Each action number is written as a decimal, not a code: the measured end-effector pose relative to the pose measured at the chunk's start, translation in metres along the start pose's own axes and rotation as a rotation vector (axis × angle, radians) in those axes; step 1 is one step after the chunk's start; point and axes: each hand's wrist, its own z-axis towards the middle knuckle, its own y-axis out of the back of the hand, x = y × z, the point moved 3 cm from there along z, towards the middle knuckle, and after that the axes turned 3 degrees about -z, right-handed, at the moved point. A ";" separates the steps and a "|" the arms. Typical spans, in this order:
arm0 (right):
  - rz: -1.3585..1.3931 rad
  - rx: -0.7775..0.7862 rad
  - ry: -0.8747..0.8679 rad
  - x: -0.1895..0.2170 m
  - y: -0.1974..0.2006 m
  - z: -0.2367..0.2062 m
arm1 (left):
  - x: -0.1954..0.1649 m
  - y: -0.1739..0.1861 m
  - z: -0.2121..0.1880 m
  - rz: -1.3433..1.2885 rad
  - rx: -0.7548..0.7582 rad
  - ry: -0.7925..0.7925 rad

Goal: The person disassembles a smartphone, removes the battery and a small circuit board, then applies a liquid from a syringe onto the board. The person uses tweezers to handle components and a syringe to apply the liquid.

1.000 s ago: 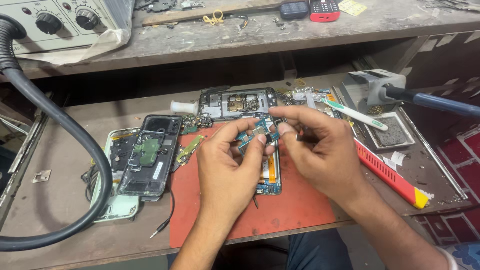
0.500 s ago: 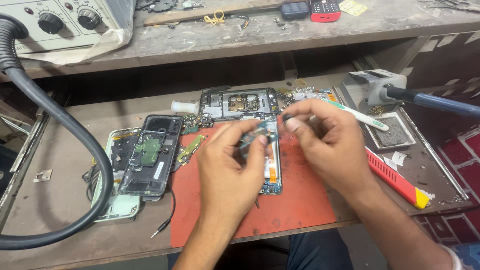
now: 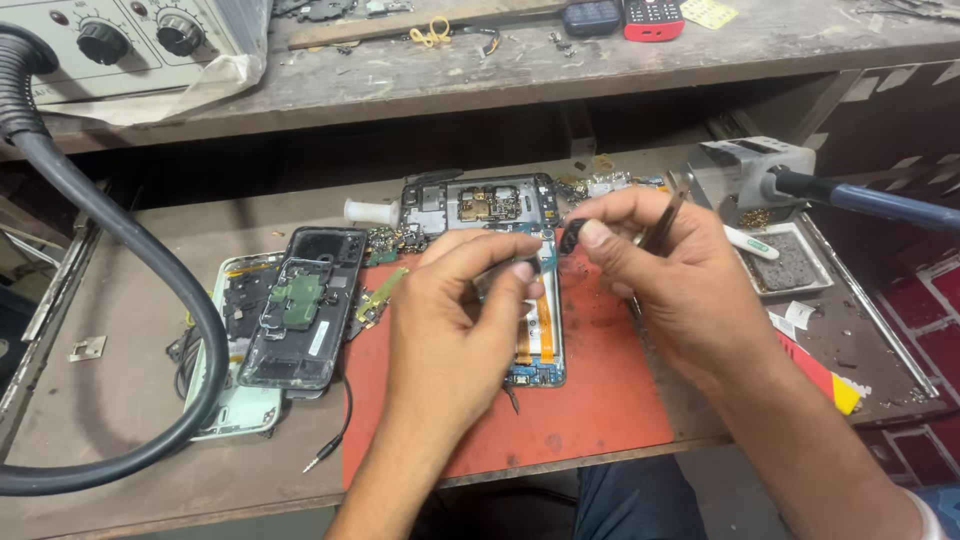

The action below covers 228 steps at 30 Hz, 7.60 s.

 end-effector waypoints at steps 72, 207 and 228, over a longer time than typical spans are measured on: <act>-0.128 0.019 -0.014 0.005 0.004 0.002 | -0.002 0.017 0.001 0.196 -0.081 -0.196; -0.422 0.006 0.279 0.032 0.005 -0.006 | 0.009 0.019 -0.008 0.031 0.280 0.207; -0.862 -0.137 0.457 0.045 -0.025 -0.016 | -0.010 0.007 -0.014 0.210 0.129 0.191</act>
